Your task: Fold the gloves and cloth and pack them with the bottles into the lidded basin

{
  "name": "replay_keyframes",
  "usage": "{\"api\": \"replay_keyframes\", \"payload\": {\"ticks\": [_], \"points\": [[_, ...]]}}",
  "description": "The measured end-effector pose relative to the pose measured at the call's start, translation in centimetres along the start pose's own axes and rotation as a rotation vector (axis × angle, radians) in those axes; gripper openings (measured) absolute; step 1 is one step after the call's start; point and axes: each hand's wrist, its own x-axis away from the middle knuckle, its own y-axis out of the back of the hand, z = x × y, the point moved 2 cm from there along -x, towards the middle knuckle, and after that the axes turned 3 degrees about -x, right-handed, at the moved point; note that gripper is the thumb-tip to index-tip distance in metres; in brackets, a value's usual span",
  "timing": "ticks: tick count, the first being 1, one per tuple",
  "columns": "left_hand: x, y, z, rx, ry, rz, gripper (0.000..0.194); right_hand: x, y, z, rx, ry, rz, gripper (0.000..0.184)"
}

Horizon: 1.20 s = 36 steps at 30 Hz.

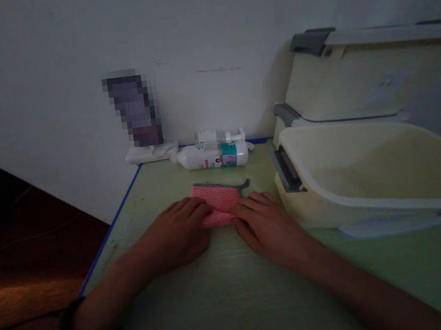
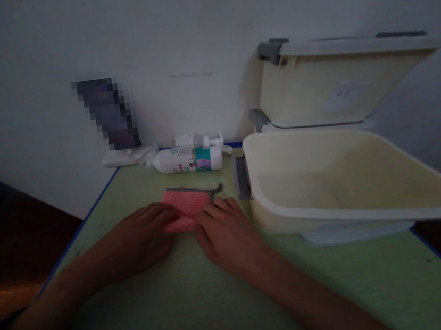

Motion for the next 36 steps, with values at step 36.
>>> {"api": "replay_keyframes", "payload": {"ticks": [36], "points": [[-0.1, 0.1, -1.0, -0.084, 0.135, -0.033, 0.033, 0.1, -0.2, -0.6, -0.263, -0.010, 0.046, 0.024]]}}
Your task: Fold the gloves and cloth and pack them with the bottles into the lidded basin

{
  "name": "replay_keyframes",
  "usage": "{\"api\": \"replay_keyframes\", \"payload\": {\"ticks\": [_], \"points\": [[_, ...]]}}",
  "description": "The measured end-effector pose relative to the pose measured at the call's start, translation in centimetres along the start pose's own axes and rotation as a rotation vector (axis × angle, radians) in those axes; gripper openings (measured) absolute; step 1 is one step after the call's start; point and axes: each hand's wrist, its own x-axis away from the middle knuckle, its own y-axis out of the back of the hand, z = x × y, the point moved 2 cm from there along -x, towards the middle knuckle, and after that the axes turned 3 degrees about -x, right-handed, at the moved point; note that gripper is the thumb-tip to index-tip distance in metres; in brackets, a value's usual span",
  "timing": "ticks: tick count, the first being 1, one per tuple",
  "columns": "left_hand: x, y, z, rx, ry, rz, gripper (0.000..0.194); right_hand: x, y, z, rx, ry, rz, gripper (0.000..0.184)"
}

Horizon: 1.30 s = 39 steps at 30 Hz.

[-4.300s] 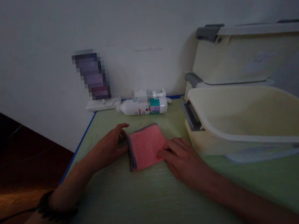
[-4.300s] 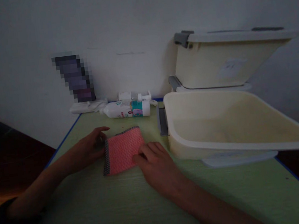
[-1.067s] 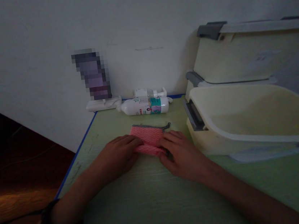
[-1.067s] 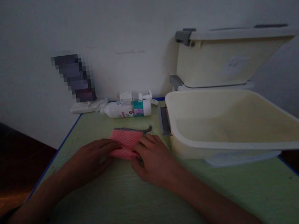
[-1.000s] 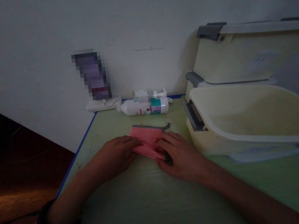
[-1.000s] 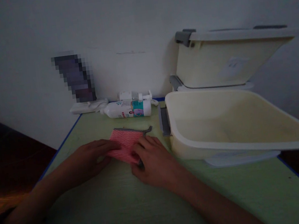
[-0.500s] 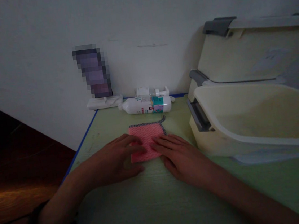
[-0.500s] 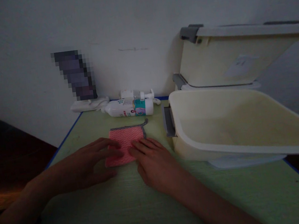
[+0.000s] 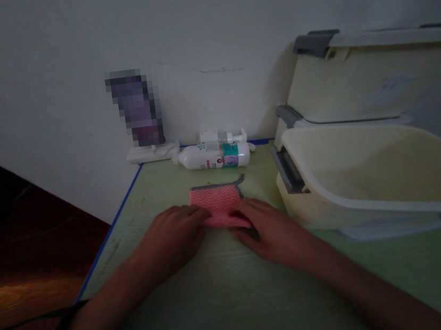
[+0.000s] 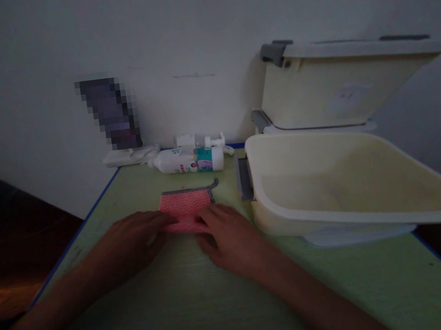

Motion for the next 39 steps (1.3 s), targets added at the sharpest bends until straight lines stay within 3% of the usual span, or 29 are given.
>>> {"api": "replay_keyframes", "payload": {"ticks": [5, 10, 13, 15, 18, 21, 23, 26, 29, 31, 34, 35, 37, 39], "points": [[0.2, 0.6, 1.9, 0.235, -0.025, 0.067, 0.035, -0.1, 0.1, -0.4, -0.011, 0.063, 0.024, 0.029], [-0.3, -0.3, 2.8, 0.411, -0.076, 0.056, 0.030, -0.3, 0.3, -1.0, -0.122, 0.034, 0.000, 0.028], [-1.0, -0.9, 3.7, 0.461, -0.037, 0.030, 0.022, -0.5, -0.2, -1.2, -0.223, 0.015, -0.064, 0.024], [-1.4, -1.0, 4.2, 0.477, 0.012, -0.049, 0.020, -0.7, -0.7, -1.5, -0.321, -0.028, -0.144, 0.020], [-1.7, -0.7, 4.6, 0.445, 0.189, -0.133, 0.023, -1.0, -1.4, -2.1, -0.491, -0.176, -0.296, 0.017], [-1.4, -0.2, 4.5, 0.479, 0.317, -0.057, 0.030, -1.2, -1.4, -2.4, -0.538, -0.267, -0.429, 0.014], [-1.2, 0.0, 4.3, 0.612, 0.330, 0.028, 0.034, -1.3, -1.1, -2.6, -0.539, -0.287, -0.471, 0.021], [-1.1, -0.3, 3.8, 0.987, 0.307, 0.152, 0.032, -1.3, -0.8, -2.9, -0.592, -0.338, -0.472, 0.034], [-1.4, -0.8, 3.5, 1.234, 0.299, 0.187, 0.032, -1.3, -0.9, -3.1, -0.677, -0.433, -0.393, 0.043], [-1.7, -1.1, 3.6, 1.234, 0.316, 0.126, 0.032, -1.2, -1.2, -3.0, -0.763, -0.463, -0.334, 0.043], [-1.9, -1.1, 4.0, 1.237, 0.279, -0.086, 0.025, -1.2, -1.5, -2.6, -0.942, -0.383, -0.290, 0.029], [-1.9, -1.0, 4.2, 1.266, 0.246, -0.174, 0.022, -1.1, -1.5, -2.5, -0.989, -0.339, -0.271, 0.033], [-1.9, -1.1, 4.5, 1.324, 0.179, -0.306, 0.019, -1.0, -1.6, -2.4, -1.021, -0.246, -0.218, 0.056], [-1.7, -1.2, 4.8, 1.358, 0.140, -0.356, 0.018, -0.9, -1.7, -2.3, -1.027, -0.167, -0.168, 0.073]]}}
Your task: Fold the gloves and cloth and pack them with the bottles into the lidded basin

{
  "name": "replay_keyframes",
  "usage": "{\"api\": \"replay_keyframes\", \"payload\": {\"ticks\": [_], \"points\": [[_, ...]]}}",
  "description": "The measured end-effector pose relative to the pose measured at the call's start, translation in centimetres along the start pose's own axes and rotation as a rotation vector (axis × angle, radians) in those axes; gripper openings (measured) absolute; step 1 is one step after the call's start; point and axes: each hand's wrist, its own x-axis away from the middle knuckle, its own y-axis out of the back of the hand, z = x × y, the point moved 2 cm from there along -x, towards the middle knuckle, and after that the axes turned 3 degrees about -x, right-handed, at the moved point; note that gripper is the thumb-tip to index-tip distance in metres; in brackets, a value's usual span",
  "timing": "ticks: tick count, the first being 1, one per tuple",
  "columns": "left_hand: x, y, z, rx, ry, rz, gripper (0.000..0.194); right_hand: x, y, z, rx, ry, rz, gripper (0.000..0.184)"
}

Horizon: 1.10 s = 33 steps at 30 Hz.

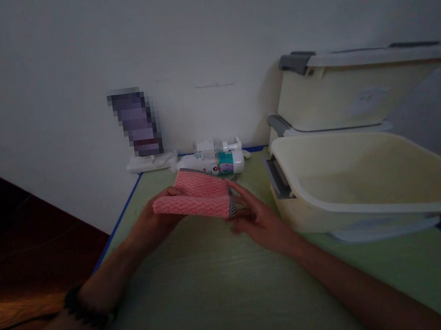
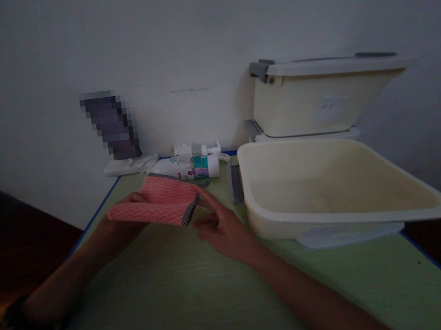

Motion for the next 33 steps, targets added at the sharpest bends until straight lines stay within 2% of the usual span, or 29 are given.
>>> {"api": "replay_keyframes", "payload": {"ticks": [2, 5, 8, 11, 14, 19, 23, 30, 33], "points": [[0.2, 0.1, 0.2, -0.002, -0.013, 0.013, 0.020, 0.0, -0.1, -0.2, -0.040, 0.030, 0.048, 0.073], [0.4, 0.0, 0.1, -0.071, -0.028, 0.028, 0.021, 0.0, -0.4, -0.4, -0.109, 0.083, 0.048, 0.048], [0.4, -0.2, -0.2, -0.145, -0.029, 0.057, 0.019, -0.2, -0.4, -0.3, -0.071, 0.200, 0.004, 0.028], [0.3, -0.4, -0.4, -0.191, -0.028, 0.103, 0.024, -0.3, 0.0, 0.0, 0.011, 0.304, -0.072, 0.025], [0.2, -0.5, -0.4, -0.221, -0.044, 0.124, 0.024, -0.4, 0.3, 0.2, 0.083, 0.337, -0.103, 0.022], [0.3, -0.6, -1.2, -0.226, -0.033, 0.098, 0.013, -0.4, 0.2, 0.1, 0.070, 0.293, -0.067, 0.024], [0.4, -1.1, -1.8, -0.219, -0.015, 0.043, 0.023, -0.3, 0.0, 0.4, 0.063, 0.235, -0.125, 0.010], [0.5, -1.6, -1.6, -0.181, -0.036, -0.008, 0.020, -0.2, 0.0, 1.2, 0.098, 0.228, -0.247, 0.017], [0.4, -1.3, -1.5, -0.229, -0.061, 0.002, 0.023, -0.2, 0.4, 1.1, 0.107, 0.229, -0.239, 0.017]]}}
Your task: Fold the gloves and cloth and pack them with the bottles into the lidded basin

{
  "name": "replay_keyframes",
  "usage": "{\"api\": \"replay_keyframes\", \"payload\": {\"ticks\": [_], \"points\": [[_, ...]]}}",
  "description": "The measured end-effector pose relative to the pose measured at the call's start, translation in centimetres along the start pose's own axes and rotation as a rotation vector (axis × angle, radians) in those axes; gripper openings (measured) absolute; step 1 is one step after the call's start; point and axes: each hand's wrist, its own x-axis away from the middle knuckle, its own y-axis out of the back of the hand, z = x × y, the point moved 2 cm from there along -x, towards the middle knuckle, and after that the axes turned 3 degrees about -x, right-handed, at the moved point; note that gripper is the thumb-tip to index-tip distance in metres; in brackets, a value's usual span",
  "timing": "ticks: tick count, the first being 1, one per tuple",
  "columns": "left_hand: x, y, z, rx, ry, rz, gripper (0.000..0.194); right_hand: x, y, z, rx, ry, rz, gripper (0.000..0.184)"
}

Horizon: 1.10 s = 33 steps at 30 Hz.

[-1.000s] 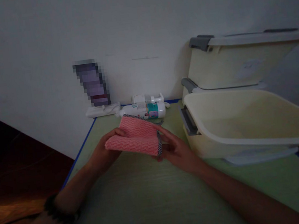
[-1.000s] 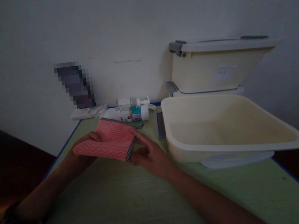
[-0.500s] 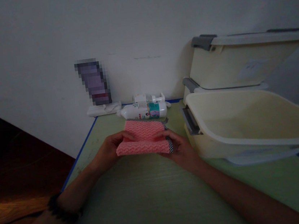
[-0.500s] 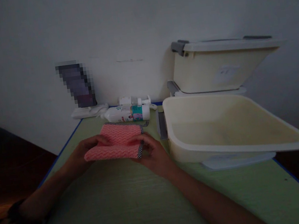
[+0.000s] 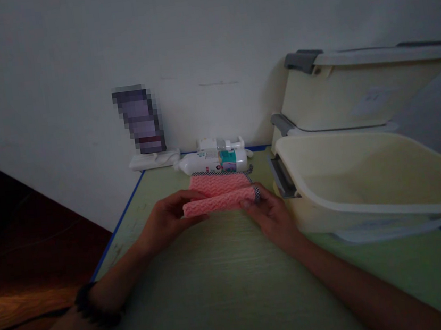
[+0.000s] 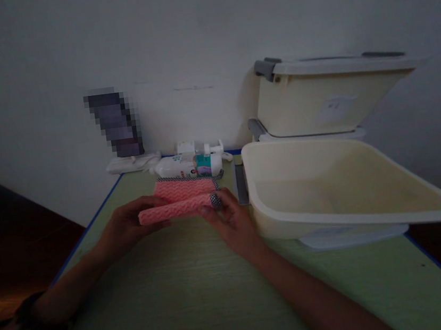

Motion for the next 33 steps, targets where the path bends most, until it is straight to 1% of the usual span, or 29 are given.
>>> {"api": "replay_keyframes", "payload": {"ticks": [3, 4, 5, 8, 9, 11, 13, 16, 19, 20, 22, 24, 26, 29, 33], "points": [[-0.03, 0.21, 0.09, -0.063, -0.032, -0.002, 0.014, -0.02, 0.20, -0.07, 0.093, 0.052, 0.024, 0.035], [-0.02, 0.23, 0.10, -0.082, -0.035, -0.008, 0.011, -0.02, 0.22, -0.08, 0.140, 0.072, 0.016, 0.034], [0.01, 0.21, 0.12, -0.098, -0.030, -0.012, 0.012, 0.00, 0.22, -0.10, 0.181, 0.090, 0.005, 0.030], [0.11, -0.11, 0.10, -0.097, -0.041, 0.000, 0.017, 0.11, 0.14, -0.18, 0.232, 0.125, -0.019, 0.013], [0.14, -0.27, 0.03, -0.090, -0.070, 0.020, 0.018, 0.17, 0.13, -0.21, 0.234, 0.129, -0.023, 0.012], [0.20, -0.55, -0.15, -0.089, -0.133, 0.060, 0.023, 0.30, 0.19, -0.24, 0.246, 0.126, -0.035, 0.018], [0.23, -0.65, -0.25, -0.103, -0.141, 0.071, 0.024, 0.42, 0.31, -0.21, 0.253, 0.121, -0.039, 0.024], [0.25, -0.42, -0.42, -0.058, -0.133, 0.012, 0.021, 0.47, 0.30, -0.05, 0.203, 0.156, 0.042, 0.021], [0.29, -0.28, -0.60, 0.077, -0.149, 0.002, 0.031, 0.43, 0.05, 0.08, 0.161, 0.185, 0.160, 0.047], [0.30, -0.32, -0.61, 0.116, -0.138, 0.018, 0.032, 0.41, -0.04, 0.07, 0.149, 0.170, 0.178, 0.049], [0.31, -0.47, -0.58, 0.158, -0.097, 0.049, 0.034, 0.41, -0.19, -0.06, 0.096, 0.097, 0.178, 0.036], [0.32, -0.54, -0.49, 0.170, -0.066, 0.054, 0.036, 0.47, -0.37, -0.24, 0.030, 0.006, 0.170, 0.023], [0.32, -0.49, -0.34, 0.191, -0.050, 0.048, 0.036, 0.57, -0.53, -0.29, -0.021, -0.023, 0.184, 0.019], [0.32, -0.33, -0.04, 0.219, -0.061, 0.056, 0.032, 0.61, -0.58, -0.03, -0.010, 0.055, 0.200, 0.016], [0.36, -0.44, 0.29, 0.167, -0.062, 0.128, 0.025, 0.47, -0.25, 0.43, 0.084, 0.159, 0.110, 0.012]]}}
